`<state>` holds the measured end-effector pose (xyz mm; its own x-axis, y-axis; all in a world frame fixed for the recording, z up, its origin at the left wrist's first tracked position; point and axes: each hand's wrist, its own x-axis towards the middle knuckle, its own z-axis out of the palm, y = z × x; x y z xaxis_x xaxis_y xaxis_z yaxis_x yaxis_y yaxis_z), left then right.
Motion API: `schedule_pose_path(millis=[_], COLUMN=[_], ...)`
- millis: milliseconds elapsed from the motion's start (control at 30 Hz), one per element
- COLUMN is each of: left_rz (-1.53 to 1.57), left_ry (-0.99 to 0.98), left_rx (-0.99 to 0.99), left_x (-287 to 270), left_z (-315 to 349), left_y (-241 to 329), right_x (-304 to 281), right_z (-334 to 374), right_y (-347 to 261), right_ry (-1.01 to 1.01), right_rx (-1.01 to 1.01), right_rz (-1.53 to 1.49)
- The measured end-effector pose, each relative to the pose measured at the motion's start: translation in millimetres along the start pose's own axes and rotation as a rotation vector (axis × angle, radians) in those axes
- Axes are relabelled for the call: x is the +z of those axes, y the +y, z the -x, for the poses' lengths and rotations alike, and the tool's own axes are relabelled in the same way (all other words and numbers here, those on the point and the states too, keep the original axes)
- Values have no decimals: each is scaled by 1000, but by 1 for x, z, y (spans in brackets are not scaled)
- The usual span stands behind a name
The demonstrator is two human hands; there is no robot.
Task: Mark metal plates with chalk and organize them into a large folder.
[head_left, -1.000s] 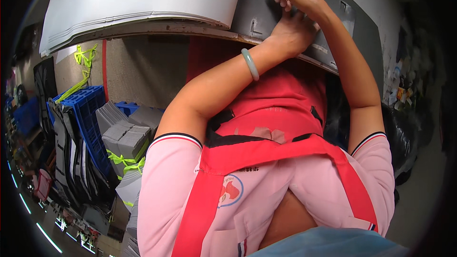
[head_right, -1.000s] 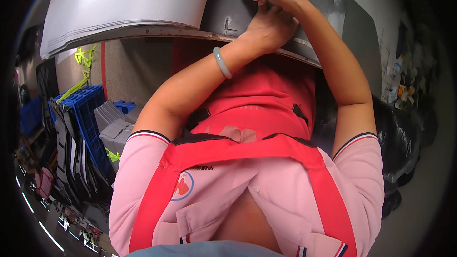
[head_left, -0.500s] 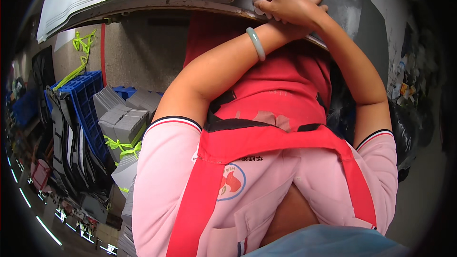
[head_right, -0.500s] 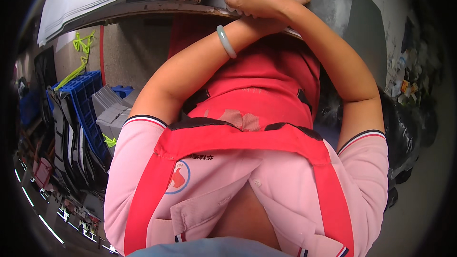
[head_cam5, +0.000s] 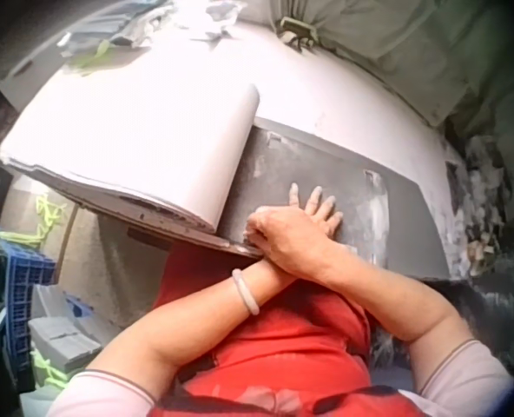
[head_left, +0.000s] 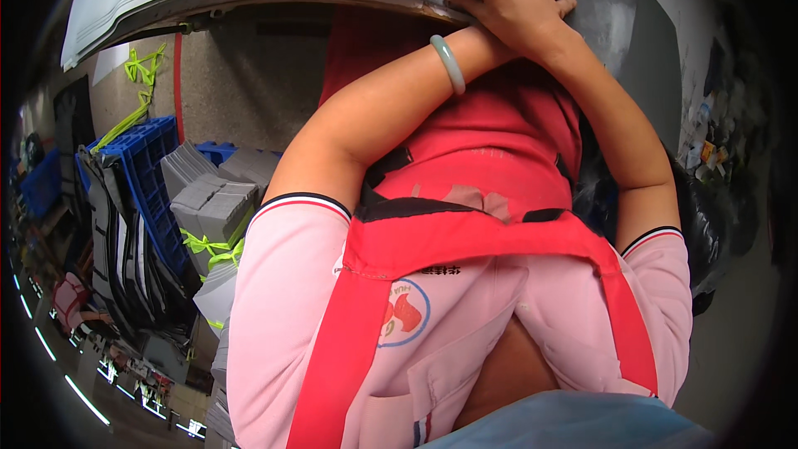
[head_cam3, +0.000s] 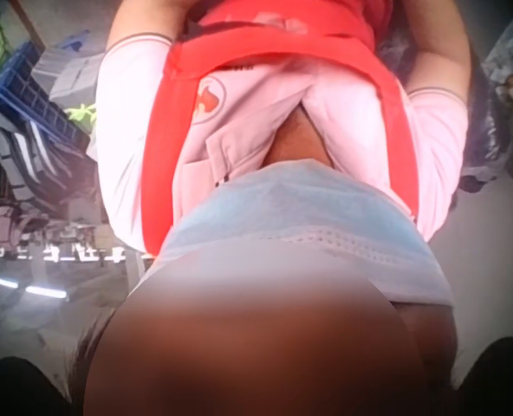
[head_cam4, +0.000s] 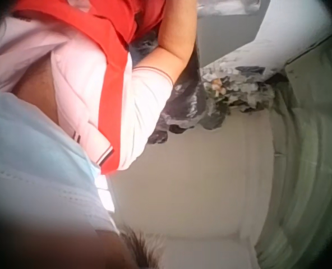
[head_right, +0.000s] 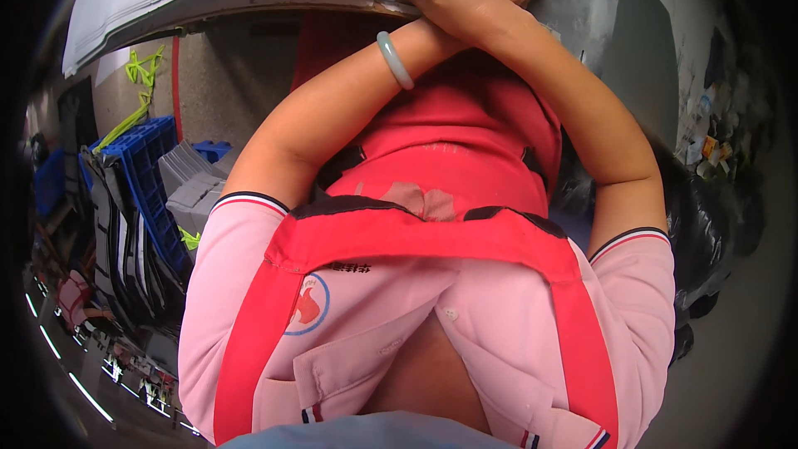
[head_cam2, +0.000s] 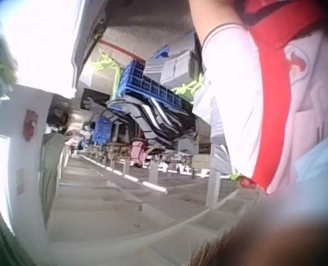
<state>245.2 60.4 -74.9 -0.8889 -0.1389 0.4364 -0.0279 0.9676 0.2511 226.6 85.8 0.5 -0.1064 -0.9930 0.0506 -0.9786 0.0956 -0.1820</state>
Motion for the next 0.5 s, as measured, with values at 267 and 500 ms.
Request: schedule_pose_path(millis=[267, 500], left_rz=[80, 252], left_ry=[145, 28], left_rx=[-21, -30], left_x=[-21, -35], left_z=[-6, 1], left_y=[9, -1], right_x=[-44, -28], right_z=[58, 155], right_y=[110, 229], right_ry=[275, 437], right_rx=[365, 950], right_rz=[-669, -604])
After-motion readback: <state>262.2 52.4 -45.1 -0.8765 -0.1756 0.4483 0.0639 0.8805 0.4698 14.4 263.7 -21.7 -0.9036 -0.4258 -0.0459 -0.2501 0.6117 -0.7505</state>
